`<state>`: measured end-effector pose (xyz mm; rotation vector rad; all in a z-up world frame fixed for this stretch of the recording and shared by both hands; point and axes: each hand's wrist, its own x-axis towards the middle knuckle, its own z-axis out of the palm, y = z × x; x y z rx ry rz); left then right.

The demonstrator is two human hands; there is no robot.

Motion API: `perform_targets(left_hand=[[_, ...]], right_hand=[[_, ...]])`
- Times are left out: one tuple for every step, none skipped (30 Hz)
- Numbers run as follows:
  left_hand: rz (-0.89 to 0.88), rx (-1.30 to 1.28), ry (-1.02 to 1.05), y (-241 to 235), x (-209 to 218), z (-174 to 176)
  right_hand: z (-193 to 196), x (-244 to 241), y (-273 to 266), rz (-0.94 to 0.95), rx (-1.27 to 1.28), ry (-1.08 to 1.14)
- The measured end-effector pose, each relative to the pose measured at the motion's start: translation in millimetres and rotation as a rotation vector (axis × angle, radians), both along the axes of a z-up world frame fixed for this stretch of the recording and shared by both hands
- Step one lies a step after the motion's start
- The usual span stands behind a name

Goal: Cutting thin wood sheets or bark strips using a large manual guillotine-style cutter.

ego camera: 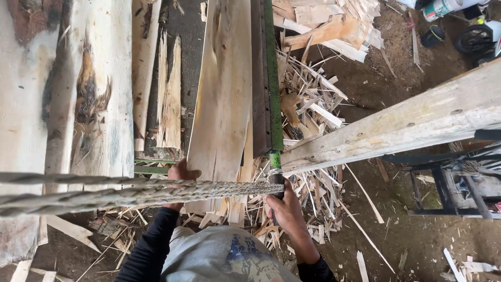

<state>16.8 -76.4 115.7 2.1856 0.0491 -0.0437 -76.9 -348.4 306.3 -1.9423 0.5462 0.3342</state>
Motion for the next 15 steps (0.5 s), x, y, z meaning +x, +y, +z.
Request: perform_targets(left_hand=[[0.030,-0.023,0.032,0.0,-1.5,9.1],[0.061,-0.046,0.065,0.1,-3.8,18.1],[0.092,-0.069,0.099,1.9,-5.2,24.3],[0.119,-0.092,0.135,2.2,-9.4,30.8],[0.146,-0.115,0.171,1.0,-14.5,38.3],[0.142,-0.117,0.175,0.7,-15.6,41.5],[0.137,-0.136,0.187,0.4,-17.1,45.1],[0.135,-0.156,0.198,0.7,-18.2,49.1],[0.134,-0.158,0.200,-0.3,-16.4,50.2],[0.134,-0.159,0.221,-0.1,-14.9,51.1],[0.133,-0.160,0.243,0.1,-13.8,52.1],[0.133,-0.161,0.243,1.1,-11.9,56.5],[0.138,-0.180,0.233,1.9,-10.1,61.1],[0.142,-0.201,0.220,2.4,-7.2,65.9],[0.141,-0.202,0.219,1.7,-6.5,66.1]], right_hand=[[-1.4,0.7,-1.8,0.003,-0.018,0.016],[-2.9,0.9,-3.6,0.006,-0.035,0.034],[-3.7,2.2,-3.4,0.011,-0.037,0.040],[-4.2,0.9,-3.6,0.004,-0.044,0.039],[-4.5,-0.6,-4.2,-0.003,-0.051,0.038],[-4.4,-0.1,-2.0,-0.007,-0.053,0.041],[-4.0,-0.1,0.3,-0.023,-0.066,0.053],[-3.3,1.0,2.8,-0.036,-0.080,0.064],[-9.3,0.7,0.2,-0.037,-0.082,0.065],[-15.7,0.5,-1.6,-0.029,-0.105,0.087],[-22.1,-0.1,-3.4,-0.021,-0.127,0.108],[-23.2,-0.4,-3.1,-0.021,-0.128,0.109],[-24.2,-0.9,-2.9,-0.015,-0.126,0.113],[-24.9,-0.7,-2.9,-0.009,-0.125,0.115],[-23.5,0.0,-2.3,-0.010,-0.126,0.113]])
